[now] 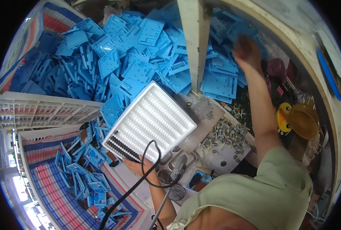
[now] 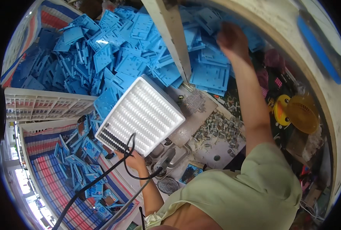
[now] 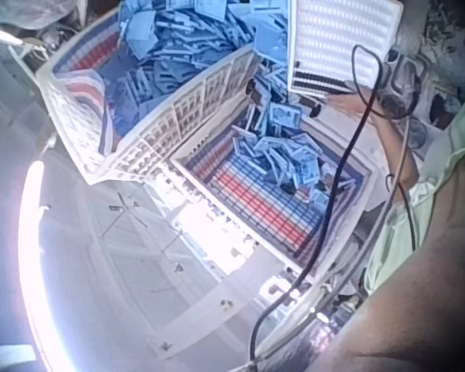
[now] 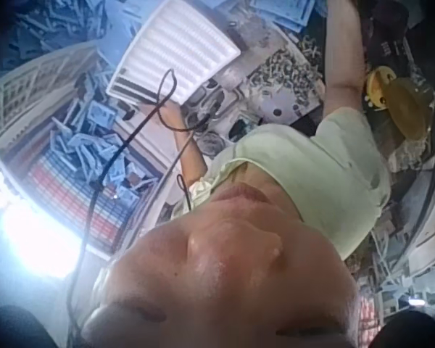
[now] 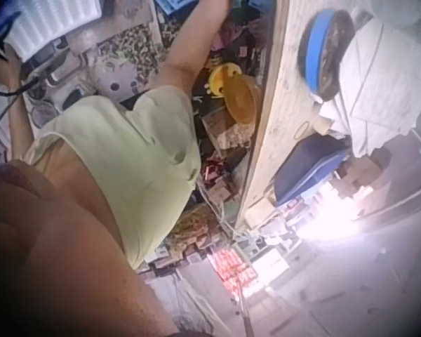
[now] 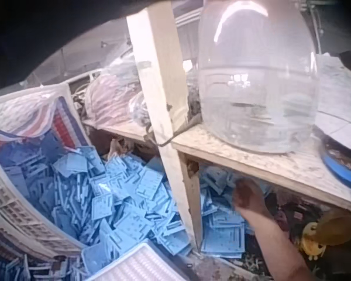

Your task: Soldering components and assembling plastic housings for electronic devices.

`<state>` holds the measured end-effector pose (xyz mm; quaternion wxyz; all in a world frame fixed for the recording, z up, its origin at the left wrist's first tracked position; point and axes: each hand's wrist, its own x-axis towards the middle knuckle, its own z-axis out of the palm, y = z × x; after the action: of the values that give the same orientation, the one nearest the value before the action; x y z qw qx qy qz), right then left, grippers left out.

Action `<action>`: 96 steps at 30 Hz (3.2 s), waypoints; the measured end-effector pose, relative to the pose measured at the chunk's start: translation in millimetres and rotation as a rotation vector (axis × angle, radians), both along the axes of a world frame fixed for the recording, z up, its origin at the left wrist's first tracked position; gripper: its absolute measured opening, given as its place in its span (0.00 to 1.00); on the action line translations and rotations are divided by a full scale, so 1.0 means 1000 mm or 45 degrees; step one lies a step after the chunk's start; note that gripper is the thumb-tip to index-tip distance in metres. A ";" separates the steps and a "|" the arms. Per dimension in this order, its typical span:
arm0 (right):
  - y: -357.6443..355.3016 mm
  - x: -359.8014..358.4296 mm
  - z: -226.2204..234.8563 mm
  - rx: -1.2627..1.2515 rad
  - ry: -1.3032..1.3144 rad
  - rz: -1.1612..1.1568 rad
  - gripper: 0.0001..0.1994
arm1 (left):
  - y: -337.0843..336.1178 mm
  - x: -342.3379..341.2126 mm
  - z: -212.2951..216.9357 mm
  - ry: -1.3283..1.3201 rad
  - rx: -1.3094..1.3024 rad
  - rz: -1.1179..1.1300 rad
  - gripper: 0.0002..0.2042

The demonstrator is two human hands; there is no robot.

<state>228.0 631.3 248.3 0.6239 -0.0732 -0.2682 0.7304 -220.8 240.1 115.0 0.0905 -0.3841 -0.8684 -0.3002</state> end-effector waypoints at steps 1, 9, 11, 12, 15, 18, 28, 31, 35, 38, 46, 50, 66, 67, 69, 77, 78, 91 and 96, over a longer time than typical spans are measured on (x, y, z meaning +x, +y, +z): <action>0.038 -0.006 -0.011 0.035 -0.515 -0.347 0.15 | 0.000 -0.002 0.000 0.035 0.009 -0.019 0.40; 0.149 -0.178 -0.056 2.082 -2.464 -0.742 0.30 | 0.013 -0.005 0.002 -0.026 -0.028 -0.123 0.39; 0.145 -0.189 -0.065 2.245 -2.633 -0.582 0.30 | 0.008 0.000 0.008 -0.009 -0.020 -0.065 0.38; 0.144 -0.191 -0.066 2.260 -2.656 -0.534 0.29 | 0.002 0.004 0.013 0.024 -0.033 -0.007 0.38; 0.150 -0.150 -0.064 2.161 -2.828 -0.403 0.28 | 0.002 0.010 0.013 0.034 -0.025 0.006 0.37; 0.156 -0.111 -0.063 1.984 -3.005 -0.271 0.28 | 0.002 0.008 0.009 0.050 -0.001 0.012 0.37; 0.178 -0.069 -0.003 1.308 -3.487 0.356 0.25 | 0.023 0.021 0.033 -0.085 -0.067 0.071 0.38; 0.193 -0.138 0.010 1.598 -3.007 0.176 0.24 | 0.007 0.014 0.023 -0.027 -0.059 0.155 0.39; 0.203 -0.237 -0.003 1.769 -2.539 0.066 0.20 | 0.007 0.011 0.014 -0.157 0.054 0.124 0.39; 0.203 -0.305 -0.023 1.927 -2.594 0.116 0.23 | 0.006 0.007 0.032 -0.193 0.090 0.132 0.37; 0.229 -0.319 -0.057 1.929 -2.562 0.018 0.30 | 0.169 -0.069 0.185 0.034 0.223 -0.604 0.16; 0.228 -0.285 -0.053 1.835 -2.347 -0.063 0.31 | 0.342 -0.108 0.212 0.043 -0.060 -0.922 0.27; 0.340 -0.283 -0.050 1.779 -2.982 -0.808 0.55 | 0.660 -0.142 0.138 0.551 -0.930 -0.513 0.60; 0.336 -0.296 -0.040 1.674 -3.097 -0.696 0.56 | 0.649 -0.139 0.142 0.614 -0.949 -0.496 0.55; 0.352 -0.291 -0.046 1.666 -3.176 -0.767 0.56 | 0.641 -0.116 0.160 0.806 -1.085 -0.528 0.53; 0.356 -0.280 -0.040 1.523 -3.177 -0.349 0.45 | 0.617 -0.113 0.133 0.922 -1.136 -0.790 0.39; 0.357 -0.273 -0.038 1.475 -3.134 -0.295 0.42 | 0.614 -0.123 0.127 0.964 -1.060 -0.808 0.37; 0.261 -0.083 -0.006 1.719 -2.589 -1.209 0.28 | 0.522 0.014 0.150 0.441 0.150 -1.366 0.30; 0.199 0.010 0.011 1.078 -2.743 -1.501 0.31 | 0.524 0.089 0.160 0.443 0.412 -1.525 0.24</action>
<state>238.2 829.9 258.9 0.2958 -0.5246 -0.7677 -0.2192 -132.1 764.0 274.7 0.1036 -0.8270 -0.4198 -0.3593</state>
